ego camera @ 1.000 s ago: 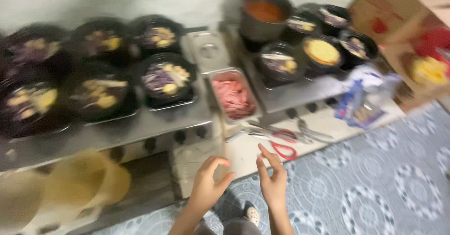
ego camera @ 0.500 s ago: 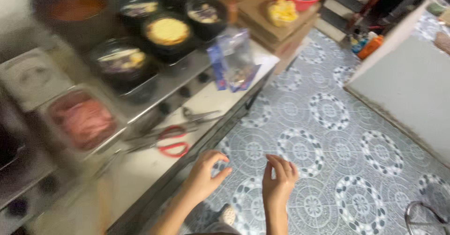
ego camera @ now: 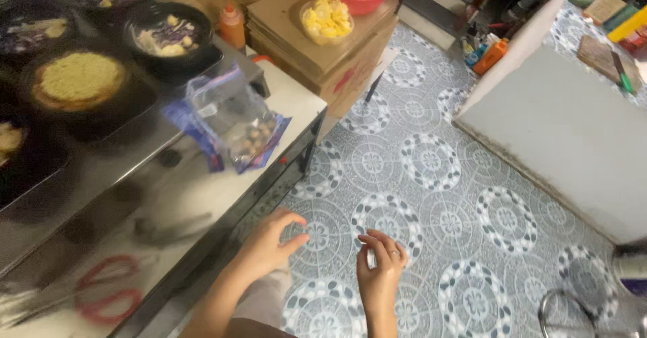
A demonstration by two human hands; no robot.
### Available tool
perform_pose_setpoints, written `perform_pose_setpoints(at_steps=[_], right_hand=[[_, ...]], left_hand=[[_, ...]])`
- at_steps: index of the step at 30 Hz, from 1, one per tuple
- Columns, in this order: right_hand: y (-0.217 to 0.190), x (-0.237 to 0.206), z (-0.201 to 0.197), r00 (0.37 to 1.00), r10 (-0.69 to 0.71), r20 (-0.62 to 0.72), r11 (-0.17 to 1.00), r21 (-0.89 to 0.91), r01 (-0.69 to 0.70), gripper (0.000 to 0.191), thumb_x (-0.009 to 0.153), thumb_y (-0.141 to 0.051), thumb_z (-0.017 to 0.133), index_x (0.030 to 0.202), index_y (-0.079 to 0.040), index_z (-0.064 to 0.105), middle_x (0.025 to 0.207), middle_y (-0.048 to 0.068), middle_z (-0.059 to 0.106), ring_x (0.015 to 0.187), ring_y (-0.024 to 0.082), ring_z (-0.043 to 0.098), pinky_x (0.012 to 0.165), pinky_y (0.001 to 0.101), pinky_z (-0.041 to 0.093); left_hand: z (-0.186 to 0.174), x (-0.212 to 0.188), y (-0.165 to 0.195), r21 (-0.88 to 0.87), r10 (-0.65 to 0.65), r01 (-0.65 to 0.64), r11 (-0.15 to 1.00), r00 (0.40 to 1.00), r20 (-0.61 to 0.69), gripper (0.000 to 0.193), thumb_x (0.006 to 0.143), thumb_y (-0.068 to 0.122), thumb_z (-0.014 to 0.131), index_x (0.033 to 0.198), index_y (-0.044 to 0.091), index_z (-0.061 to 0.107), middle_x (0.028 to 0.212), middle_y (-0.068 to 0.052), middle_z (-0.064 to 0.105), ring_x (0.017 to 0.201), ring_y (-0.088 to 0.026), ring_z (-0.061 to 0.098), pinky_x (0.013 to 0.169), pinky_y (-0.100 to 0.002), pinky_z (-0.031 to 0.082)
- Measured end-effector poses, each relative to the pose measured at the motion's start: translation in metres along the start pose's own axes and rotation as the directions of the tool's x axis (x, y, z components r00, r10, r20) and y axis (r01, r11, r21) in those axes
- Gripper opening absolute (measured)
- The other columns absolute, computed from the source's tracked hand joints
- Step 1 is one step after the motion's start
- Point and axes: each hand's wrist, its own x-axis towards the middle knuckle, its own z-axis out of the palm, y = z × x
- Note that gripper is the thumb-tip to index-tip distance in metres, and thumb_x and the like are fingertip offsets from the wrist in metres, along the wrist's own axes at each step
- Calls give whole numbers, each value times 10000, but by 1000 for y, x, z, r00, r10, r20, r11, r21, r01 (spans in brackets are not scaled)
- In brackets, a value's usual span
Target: The person carries a bag of baby corn to the prep table, then adds baby corn, mushrooms, shredded cabbage and other ingredients one at a time into black clay pot bowls arranged on portable gas stoves, and pours broth from a plastic pitcher into the pots. They also discard trash in a bin and handle a cutting board and knife.
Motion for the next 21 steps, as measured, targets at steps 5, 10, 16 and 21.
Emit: perform_pose_setpoints(at_steps=[5, 10, 16, 21], right_hand=[[19, 113, 62, 990, 9, 140, 989, 142, -29, 220, 828, -24, 683, 1000, -144, 747, 1178, -2, 743, 924, 165, 649, 1038, 381, 441], [15, 223, 118, 930, -340, 143, 934, 165, 316, 267, 720, 13, 683, 942, -125, 737, 1198, 96, 706, 1154, 268, 636, 1068, 470, 367], [28, 329, 181, 892, -387, 232, 881, 379, 284, 274, 778, 18, 676, 1030, -81, 720, 1164, 112, 710, 1103, 314, 655, 982, 431, 483], [66, 438, 250, 860, -430, 274, 827, 502, 254, 220, 840, 14, 697, 1051, -48, 709, 1122, 128, 715, 1049, 336, 681, 914, 411, 525]], left_hand=[[-5, 100, -36, -5, 69, -71, 997, 984, -162, 277, 846, 226, 775, 1038, 36, 710, 1039, -123, 721, 1012, -288, 703, 882, -369, 532], [-9, 187, -52, -34, -28, 19, 999, 963, -267, 307, 847, 262, 775, 1046, 36, 718, 1054, -134, 724, 1038, -296, 705, 893, -380, 533], [-14, 269, -54, 2, -129, 136, 991, 950, -286, 340, 851, 291, 771, 1072, 41, 709, 1104, -140, 705, 1062, -313, 679, 913, -389, 531], [-21, 361, -62, 62, -218, 260, 964, 898, -382, 329, 857, 302, 758, 1065, 51, 708, 1116, -131, 701, 1069, -326, 670, 921, -404, 522]])
